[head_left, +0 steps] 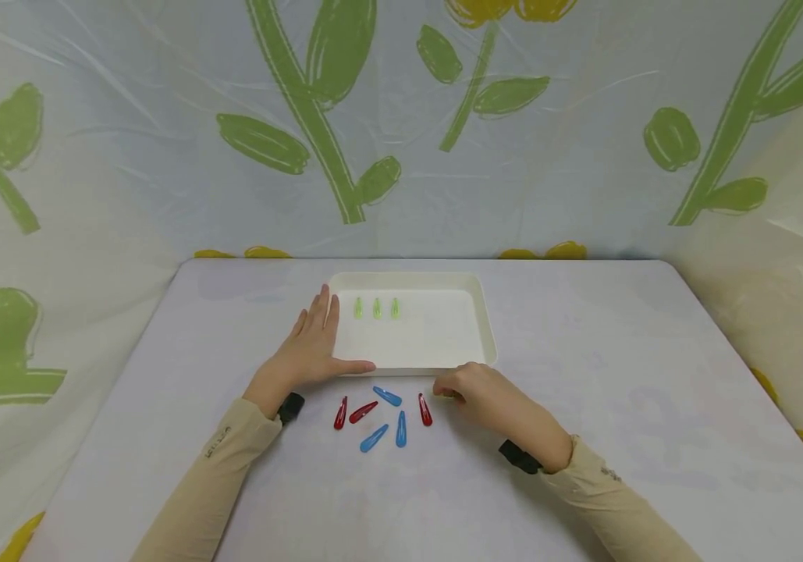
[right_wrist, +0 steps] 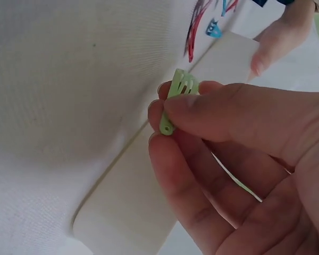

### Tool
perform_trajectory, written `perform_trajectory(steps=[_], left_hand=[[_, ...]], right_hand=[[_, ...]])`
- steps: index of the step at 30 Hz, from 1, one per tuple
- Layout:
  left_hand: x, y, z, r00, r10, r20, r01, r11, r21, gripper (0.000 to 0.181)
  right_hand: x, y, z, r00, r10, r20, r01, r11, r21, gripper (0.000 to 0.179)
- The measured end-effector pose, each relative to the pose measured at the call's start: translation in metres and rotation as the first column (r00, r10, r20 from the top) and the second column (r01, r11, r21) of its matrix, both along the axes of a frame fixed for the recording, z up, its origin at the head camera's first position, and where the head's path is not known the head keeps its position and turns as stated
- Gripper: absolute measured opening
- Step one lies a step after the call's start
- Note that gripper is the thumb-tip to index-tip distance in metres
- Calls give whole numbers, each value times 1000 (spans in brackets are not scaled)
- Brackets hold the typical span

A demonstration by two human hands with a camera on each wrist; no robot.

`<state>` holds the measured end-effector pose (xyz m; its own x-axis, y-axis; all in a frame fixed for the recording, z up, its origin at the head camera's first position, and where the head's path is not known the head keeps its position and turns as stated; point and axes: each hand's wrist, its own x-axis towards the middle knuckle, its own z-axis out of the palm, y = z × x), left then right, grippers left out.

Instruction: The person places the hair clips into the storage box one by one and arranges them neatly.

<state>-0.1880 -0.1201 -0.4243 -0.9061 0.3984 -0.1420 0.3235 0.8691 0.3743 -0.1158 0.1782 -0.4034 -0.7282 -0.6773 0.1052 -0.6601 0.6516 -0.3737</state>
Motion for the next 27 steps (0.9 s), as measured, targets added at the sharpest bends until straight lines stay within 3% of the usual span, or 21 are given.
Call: perform_trajectory(steps=[7,15,27], left_hand=[[-2,0,-3,1000,4,-1,-4,1000,-3,141],[-1,-1,-3,1000,5,6,-5,1000,4,142],[-2,-1,-4,1000,5,-1,-5,1000,2,142]], right_hand=[[0,0,6,999,37,40,-35,998,-57,26],[0,1,12,980,88,179,-56,983,-175,21],[3,2,19,949,51,310,32,966,-256,16]])
